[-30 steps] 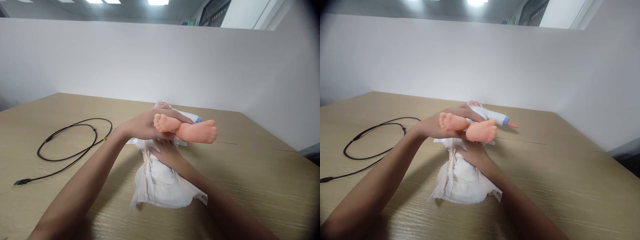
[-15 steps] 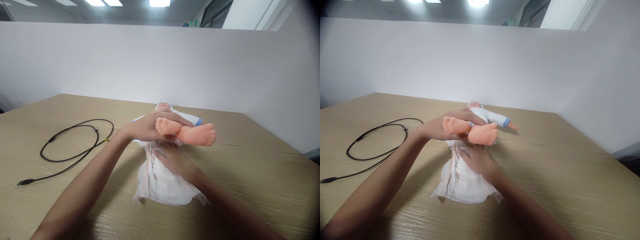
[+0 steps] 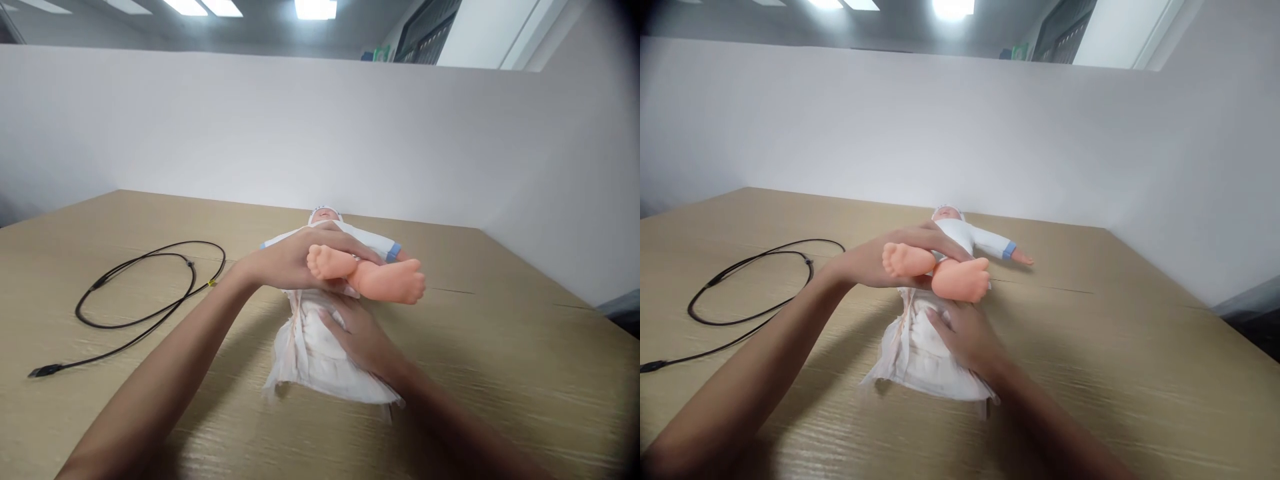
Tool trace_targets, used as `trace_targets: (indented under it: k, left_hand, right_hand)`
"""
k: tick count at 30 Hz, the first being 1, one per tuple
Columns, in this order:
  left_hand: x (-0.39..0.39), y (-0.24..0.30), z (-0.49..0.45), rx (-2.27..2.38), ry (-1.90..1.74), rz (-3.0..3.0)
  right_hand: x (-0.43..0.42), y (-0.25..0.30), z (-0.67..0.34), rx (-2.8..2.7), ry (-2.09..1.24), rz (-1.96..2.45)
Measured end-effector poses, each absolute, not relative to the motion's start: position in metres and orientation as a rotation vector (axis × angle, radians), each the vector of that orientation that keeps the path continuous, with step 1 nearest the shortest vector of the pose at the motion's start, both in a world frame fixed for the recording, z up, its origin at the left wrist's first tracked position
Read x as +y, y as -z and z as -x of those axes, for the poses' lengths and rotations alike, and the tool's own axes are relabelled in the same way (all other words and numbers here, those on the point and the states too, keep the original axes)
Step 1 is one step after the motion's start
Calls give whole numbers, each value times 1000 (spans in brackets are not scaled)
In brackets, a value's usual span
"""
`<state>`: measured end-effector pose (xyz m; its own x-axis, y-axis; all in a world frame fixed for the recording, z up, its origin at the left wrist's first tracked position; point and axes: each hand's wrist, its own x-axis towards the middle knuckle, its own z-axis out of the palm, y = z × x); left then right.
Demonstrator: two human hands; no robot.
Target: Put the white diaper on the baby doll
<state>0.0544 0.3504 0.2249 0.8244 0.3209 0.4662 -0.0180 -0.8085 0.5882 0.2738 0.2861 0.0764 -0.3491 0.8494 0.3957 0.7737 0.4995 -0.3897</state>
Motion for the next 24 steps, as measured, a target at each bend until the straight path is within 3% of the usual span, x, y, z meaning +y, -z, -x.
trace_targets:
  k: [5,9,24]
  left_hand:
    - [351,-228,-52,181,-756,-2425]
    - [347,-230,-51,298,-720,-2434]
    - [330,-203,-62,371,-683,-2361]
  right_hand:
    - [258,-69,-339,-2173,-314,1153]
    - [250,-70,-367,-1920,-304,1279]
    - [227,-75,-322,-1847,28,1150]
